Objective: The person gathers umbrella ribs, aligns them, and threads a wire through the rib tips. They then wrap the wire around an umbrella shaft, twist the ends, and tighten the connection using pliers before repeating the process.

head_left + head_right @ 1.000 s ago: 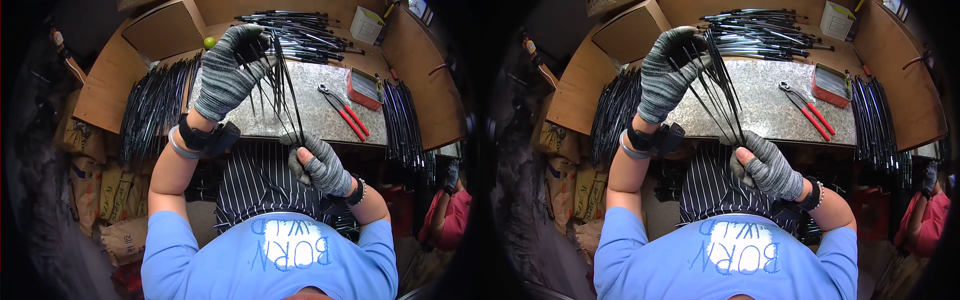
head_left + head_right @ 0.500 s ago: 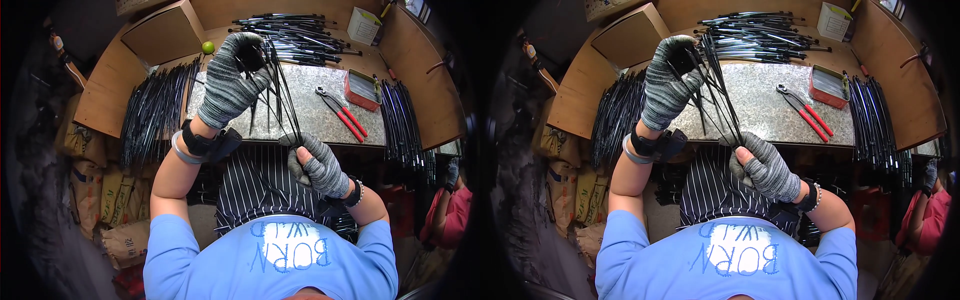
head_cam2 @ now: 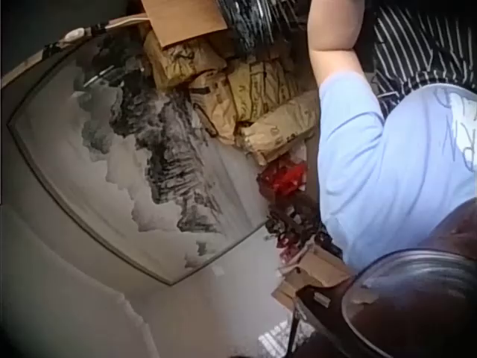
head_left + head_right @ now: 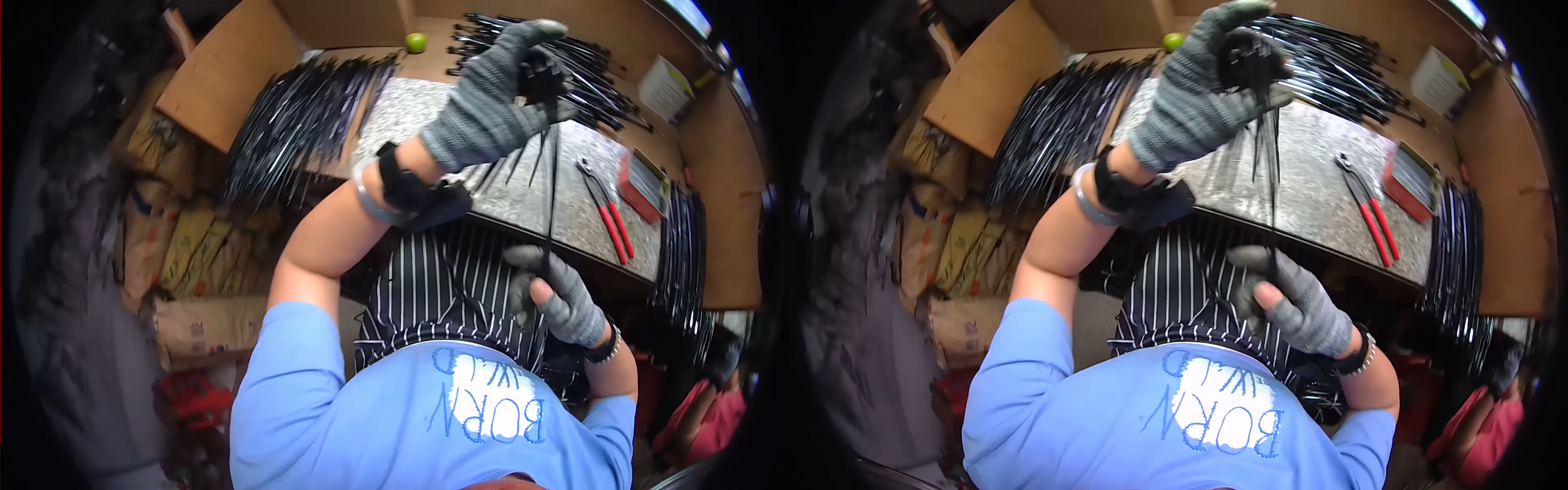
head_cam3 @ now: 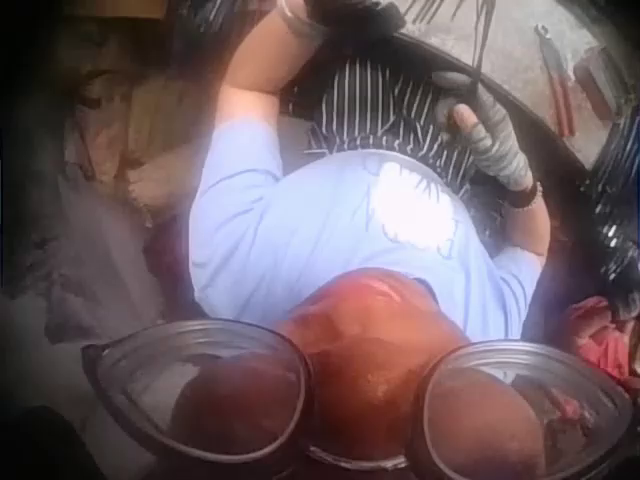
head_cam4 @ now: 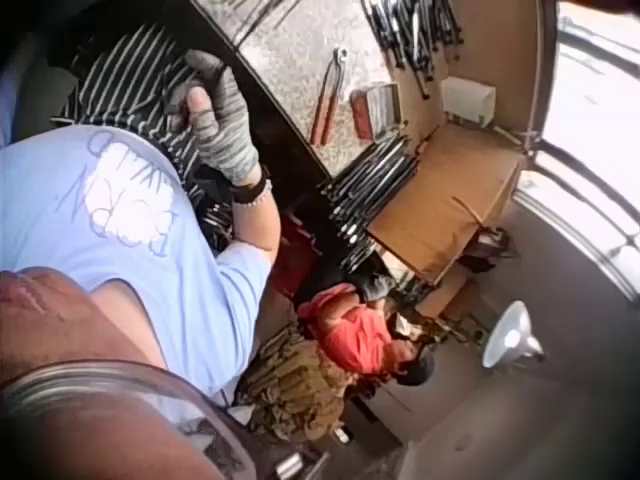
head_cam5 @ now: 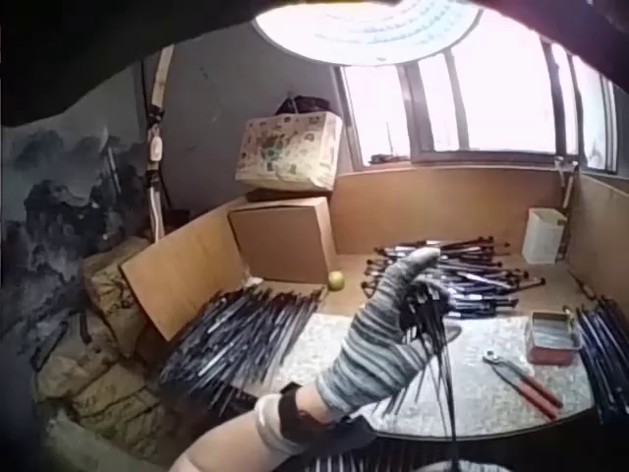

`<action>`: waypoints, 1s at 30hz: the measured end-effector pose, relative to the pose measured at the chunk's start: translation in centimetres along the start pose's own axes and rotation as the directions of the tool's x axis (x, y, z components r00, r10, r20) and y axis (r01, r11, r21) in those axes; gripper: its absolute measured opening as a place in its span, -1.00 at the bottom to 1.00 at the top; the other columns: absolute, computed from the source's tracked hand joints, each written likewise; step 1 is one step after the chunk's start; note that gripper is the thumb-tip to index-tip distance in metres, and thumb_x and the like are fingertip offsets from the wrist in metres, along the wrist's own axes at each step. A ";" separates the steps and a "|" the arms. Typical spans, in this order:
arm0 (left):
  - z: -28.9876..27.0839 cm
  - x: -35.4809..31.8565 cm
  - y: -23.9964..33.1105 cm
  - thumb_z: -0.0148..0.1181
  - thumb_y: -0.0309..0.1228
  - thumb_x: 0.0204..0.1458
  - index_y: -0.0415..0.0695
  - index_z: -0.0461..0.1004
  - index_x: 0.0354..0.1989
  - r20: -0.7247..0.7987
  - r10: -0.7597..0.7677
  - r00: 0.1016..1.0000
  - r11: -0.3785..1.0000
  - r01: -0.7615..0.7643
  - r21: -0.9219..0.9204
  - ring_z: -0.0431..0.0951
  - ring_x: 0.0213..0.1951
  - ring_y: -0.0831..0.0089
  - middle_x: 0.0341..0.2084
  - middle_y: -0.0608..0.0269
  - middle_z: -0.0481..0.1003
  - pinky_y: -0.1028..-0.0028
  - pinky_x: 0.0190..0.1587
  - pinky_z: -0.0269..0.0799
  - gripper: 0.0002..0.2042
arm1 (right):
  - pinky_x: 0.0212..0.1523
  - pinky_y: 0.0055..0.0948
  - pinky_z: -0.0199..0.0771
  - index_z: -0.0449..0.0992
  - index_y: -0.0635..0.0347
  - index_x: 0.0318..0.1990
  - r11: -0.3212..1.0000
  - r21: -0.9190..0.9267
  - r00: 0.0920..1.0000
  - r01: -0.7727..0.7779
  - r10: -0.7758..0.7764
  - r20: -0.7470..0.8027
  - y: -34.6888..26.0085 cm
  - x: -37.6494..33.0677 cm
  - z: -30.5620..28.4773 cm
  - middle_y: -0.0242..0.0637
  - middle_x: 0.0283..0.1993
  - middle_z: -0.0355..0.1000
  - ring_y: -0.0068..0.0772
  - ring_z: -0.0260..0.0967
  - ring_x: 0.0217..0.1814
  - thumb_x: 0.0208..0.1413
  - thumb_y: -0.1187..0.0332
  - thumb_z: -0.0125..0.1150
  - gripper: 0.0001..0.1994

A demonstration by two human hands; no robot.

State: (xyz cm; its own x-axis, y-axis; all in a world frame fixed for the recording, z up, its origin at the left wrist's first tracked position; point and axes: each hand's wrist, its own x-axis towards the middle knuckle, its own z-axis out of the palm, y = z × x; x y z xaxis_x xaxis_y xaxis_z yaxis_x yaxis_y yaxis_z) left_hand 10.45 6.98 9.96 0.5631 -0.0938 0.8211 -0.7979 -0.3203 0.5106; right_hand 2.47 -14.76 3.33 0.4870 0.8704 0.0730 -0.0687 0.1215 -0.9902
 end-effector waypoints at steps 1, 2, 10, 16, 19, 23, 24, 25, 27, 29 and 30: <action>-0.2 0.1 -0.1 0.39 -0.41 -0.34 -0.06 0.13 0.06 -0.032 0.002 0.999 0.997 -0.005 -0.077 0.44 -0.26 0.54 -0.29 0.30 0.36 0.53 -0.17 0.43 -0.28 | -0.73 -0.73 0.14 0.15 0.24 0.07 1.000 0.004 0.999 -0.006 0.006 0.040 0.4 -0.2 -0.2 -0.40 -0.61 0.24 -0.73 0.11 -0.72 0.15 0.11 -0.14 -0.56; -0.4 0.1 -0.1 0.40 -0.41 -0.35 -0.06 0.11 0.08 -0.063 0.004 0.998 0.988 -0.014 -0.153 0.44 -0.28 0.54 -0.30 0.31 0.36 0.53 -0.18 0.43 -0.26 | -0.74 -0.73 0.13 0.14 0.25 0.09 0.999 -0.011 0.998 0.052 -0.052 0.027 0.9 -0.4 -0.6 -0.42 -0.61 0.22 -0.71 0.09 -0.75 0.15 0.13 -0.12 -0.54; 2.4 -4.1 -2.4 0.35 -0.38 -0.28 -0.07 -0.14 0.21 -0.235 0.058 0.970 0.986 -0.018 0.167 0.26 0.03 0.32 0.01 0.07 0.19 0.40 0.00 0.32 -0.12 | -0.84 -0.80 -0.07 0.10 0.31 0.13 0.963 0.225 0.890 0.151 -0.034 -0.455 -3.8 2.7 0.6 -0.55 -0.66 0.06 -0.80 -0.11 -0.82 0.17 0.30 -0.14 -0.58; -4.2 -11.3 -0.7 0.26 -0.39 -0.17 -0.15 0.20 -0.02 -0.230 0.135 0.964 0.907 -0.027 0.420 0.33 -0.11 0.31 -0.06 0.10 0.23 0.44 -0.14 0.37 -0.49 | -0.84 -0.82 -0.13 0.12 0.34 0.12 0.957 0.145 0.825 0.252 -0.134 -0.549 -4.4 4.6 0.7 -0.59 -0.66 0.05 -0.85 -0.17 -0.82 0.19 0.32 -0.19 -0.61; -13.2 -17.6 0.9 0.17 -0.31 -0.09 -0.20 0.33 -0.20 -0.295 -0.253 0.921 0.405 0.378 0.833 0.42 -0.29 0.28 -0.30 0.07 0.37 0.36 -0.23 0.39 -0.68 | -0.84 -0.82 -0.13 0.12 0.33 0.12 0.947 0.206 0.833 0.246 -0.098 -0.545 -4.2 5.2 0.6 -0.59 -0.66 0.04 -0.85 -0.18 -0.82 0.19 0.31 -0.19 -0.61; -18.2 -20.9 3.8 0.08 -0.21 -0.07 -0.25 0.36 -0.34 -0.539 -0.742 0.398 -0.335 0.477 0.813 0.42 -0.40 0.05 -0.49 0.03 0.43 0.21 -0.27 0.36 -0.69 | -0.84 -0.81 -0.14 0.13 0.31 0.12 0.941 0.233 0.861 0.246 -0.101 -0.499 -3.2 7.0 0.6 -0.60 -0.67 0.03 -0.85 -0.17 -0.82 0.19 0.28 -0.19 -0.61; -19.0 -21.9 3.5 0.06 -0.21 -0.04 -0.25 0.36 -0.34 -0.465 -0.805 0.369 -0.279 0.457 0.845 0.41 -0.49 0.15 -0.55 0.09 0.42 0.28 -0.36 0.36 -0.70 | -0.84 -0.81 -0.14 0.14 0.31 0.12 0.959 0.173 0.861 0.225 -0.113 -0.496 -3.2 7.7 0.8 -0.61 -0.68 0.03 -0.85 -0.17 -0.82 0.19 0.28 -0.19 -0.60; -19.6 -22.9 3.4 0.04 -0.22 -0.01 -0.25 0.36 -0.34 -0.386 -0.859 0.337 -0.219 0.439 0.871 0.40 -0.58 0.24 -0.61 0.15 0.41 0.35 -0.46 0.36 -0.71 | -0.84 -0.81 -0.14 0.14 0.30 0.11 0.972 0.110 0.861 0.205 -0.126 -0.492 -3.2 8.0 1.1 -0.61 -0.68 0.04 -0.85 -0.16 -0.82 0.19 0.27 -0.19 -0.60; -20.0 -22.5 3.4 0.03 -0.20 0.00 -0.23 0.37 -0.37 -0.405 -0.876 0.261 -0.074 0.757 0.649 0.36 -0.61 0.35 -0.63 0.22 0.39 0.45 -0.51 0.32 -0.71 | -0.84 -0.80 -0.13 0.15 0.30 0.11 0.979 0.066 0.851 0.195 -0.135 -0.507 -3.1 8.6 1.3 -0.60 -0.69 0.04 -0.85 -0.15 -0.82 0.19 0.26 -0.19 -0.60; -20.1 -22.3 3.9 0.02 -0.16 0.01 -0.19 0.38 -0.42 -0.334 -0.936 0.115 0.155 0.984 -0.093 0.29 -0.69 0.59 -0.68 0.37 0.34 0.64 -0.60 0.24 -0.70 | -0.84 -0.80 -0.12 0.16 0.30 0.09 0.988 -0.013 0.835 0.156 -0.139 -0.532 -2.9 9.1 1.5 -0.60 -0.69 0.06 -0.85 -0.13 -0.81 0.19 0.24 -0.18 -0.61; -19.6 -22.4 4.5 0.02 -0.16 0.01 -0.19 0.38 -0.42 -0.335 -0.934 0.121 0.160 0.983 -0.090 0.29 -0.69 0.59 -0.68 0.37 0.34 0.64 -0.60 0.24 -0.70 | -0.84 -0.80 -0.12 0.16 0.30 0.09 0.987 -0.014 0.834 0.162 -0.145 -0.532 -2.7 9.3 1.6 -0.60 -0.69 0.06 -0.85 -0.13 -0.81 0.19 0.24 -0.18 -0.61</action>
State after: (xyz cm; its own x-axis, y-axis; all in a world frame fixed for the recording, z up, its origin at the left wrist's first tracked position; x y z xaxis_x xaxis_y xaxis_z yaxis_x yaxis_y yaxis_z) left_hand -9.99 26.15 -1.15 0.7415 0.6040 -0.2923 0.4068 -0.0583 0.9116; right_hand 5.81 -6.21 6.89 0.8793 0.4549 0.1411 0.0237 0.2542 -0.9669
